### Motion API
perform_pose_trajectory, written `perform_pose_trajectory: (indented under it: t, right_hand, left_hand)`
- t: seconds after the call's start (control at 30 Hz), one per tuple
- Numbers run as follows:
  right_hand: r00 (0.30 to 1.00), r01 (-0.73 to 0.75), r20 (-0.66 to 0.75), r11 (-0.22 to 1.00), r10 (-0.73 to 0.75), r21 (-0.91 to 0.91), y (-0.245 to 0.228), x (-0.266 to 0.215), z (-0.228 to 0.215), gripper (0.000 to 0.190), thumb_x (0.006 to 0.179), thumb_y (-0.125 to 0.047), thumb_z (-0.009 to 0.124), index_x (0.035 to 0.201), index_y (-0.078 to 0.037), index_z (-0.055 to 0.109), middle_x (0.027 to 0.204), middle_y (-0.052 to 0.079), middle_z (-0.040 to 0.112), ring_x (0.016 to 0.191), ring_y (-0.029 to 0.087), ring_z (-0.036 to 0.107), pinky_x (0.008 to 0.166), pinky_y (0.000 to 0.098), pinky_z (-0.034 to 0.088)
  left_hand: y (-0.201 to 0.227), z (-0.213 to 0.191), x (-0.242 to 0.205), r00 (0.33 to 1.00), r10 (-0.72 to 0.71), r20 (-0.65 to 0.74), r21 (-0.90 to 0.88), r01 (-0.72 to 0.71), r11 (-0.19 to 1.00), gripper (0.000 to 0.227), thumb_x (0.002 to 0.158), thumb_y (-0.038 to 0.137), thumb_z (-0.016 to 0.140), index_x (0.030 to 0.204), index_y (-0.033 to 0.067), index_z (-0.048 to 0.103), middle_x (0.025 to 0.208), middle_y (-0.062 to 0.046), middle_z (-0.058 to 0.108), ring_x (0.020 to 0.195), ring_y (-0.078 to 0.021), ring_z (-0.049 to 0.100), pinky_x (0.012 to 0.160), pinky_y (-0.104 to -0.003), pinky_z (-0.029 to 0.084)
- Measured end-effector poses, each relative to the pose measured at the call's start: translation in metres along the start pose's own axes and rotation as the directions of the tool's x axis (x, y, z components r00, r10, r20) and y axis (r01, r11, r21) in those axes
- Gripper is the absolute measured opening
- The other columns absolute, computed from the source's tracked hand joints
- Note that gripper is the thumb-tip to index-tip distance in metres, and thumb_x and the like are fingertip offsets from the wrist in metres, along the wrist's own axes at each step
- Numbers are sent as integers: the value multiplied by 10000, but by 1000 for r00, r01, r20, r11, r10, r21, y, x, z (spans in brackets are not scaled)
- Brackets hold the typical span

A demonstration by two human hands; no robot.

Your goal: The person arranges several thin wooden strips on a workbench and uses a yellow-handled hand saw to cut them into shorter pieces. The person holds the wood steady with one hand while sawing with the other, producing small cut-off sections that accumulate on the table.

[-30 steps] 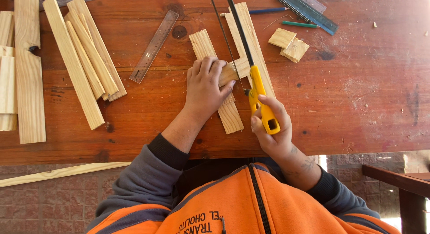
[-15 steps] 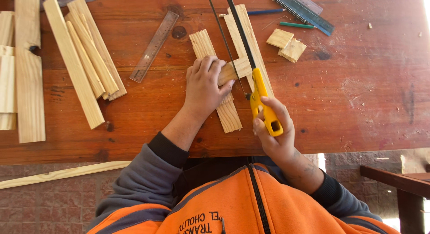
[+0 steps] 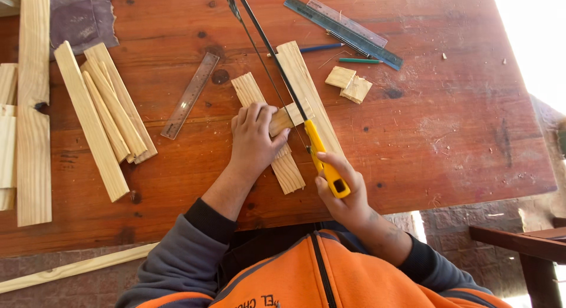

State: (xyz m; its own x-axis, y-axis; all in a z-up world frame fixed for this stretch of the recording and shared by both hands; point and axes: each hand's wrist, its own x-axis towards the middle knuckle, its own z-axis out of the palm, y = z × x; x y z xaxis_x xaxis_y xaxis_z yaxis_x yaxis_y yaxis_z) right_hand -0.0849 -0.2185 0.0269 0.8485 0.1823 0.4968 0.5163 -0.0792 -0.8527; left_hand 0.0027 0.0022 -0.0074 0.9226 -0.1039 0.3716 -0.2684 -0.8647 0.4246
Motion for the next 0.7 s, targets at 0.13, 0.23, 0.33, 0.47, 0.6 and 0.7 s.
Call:
perform_pose_trajectory:
  t: [0.13,0.23,0.33,0.47,0.6,0.7]
  right_hand:
    - [1000,-21,-17,998,23,67,1,2,-1,475,870,94,621,1341,62,572,662,82,658,487,130,603,482,290,500]
    - [999,-3,-35,992,7,128,6,23,6,484,892,97,595,1372,64,539,680,84,643,513,127,615,511,293,518]
    - [999,8,-42,982,0,191,11,29,7,493,912,97,575,1400,62,507,701,85,630,533,122,621,537,294,532]
    - [1000,-2,-7,996,3,89,5,3,-5,487,873,96,607,1357,69,555,692,87,661,496,133,650,495,295,540]
    - [998,-40,-37,986,46,162,2,-5,-7,476,899,93,587,1370,92,515,706,99,652,520,131,650,519,295,553]
    - [996,-75,-36,985,81,153,-3,16,-2,497,899,98,584,1390,65,517,664,89,622,487,131,614,522,289,550]
  left_hand:
    - [-5,4,0,999,44,8,-24,-43,999,493,786,467,732,1189,205,624,1186,6,561,1108,-245,553,905,-405,415]
    - [-4,4,0,999,46,19,-27,-46,999,496,789,482,723,1188,206,621,1192,8,565,1115,-243,552,911,-408,411]
    - [0,0,2,1000,20,13,-44,-19,999,490,790,485,724,1179,205,620,1186,5,564,1118,-250,550,920,-410,409]
    - [0,4,-1,999,-38,-12,-53,38,998,488,776,489,736,1161,211,620,1175,15,556,1124,-239,545,940,-408,402]
    - [-4,8,-3,1000,-20,6,-73,20,997,477,775,464,748,1160,208,627,1177,10,564,1122,-244,545,939,-409,398]
    - [-2,5,0,1000,-20,24,-71,22,997,495,775,467,756,1176,211,621,1199,22,556,1131,-242,534,952,-420,387]
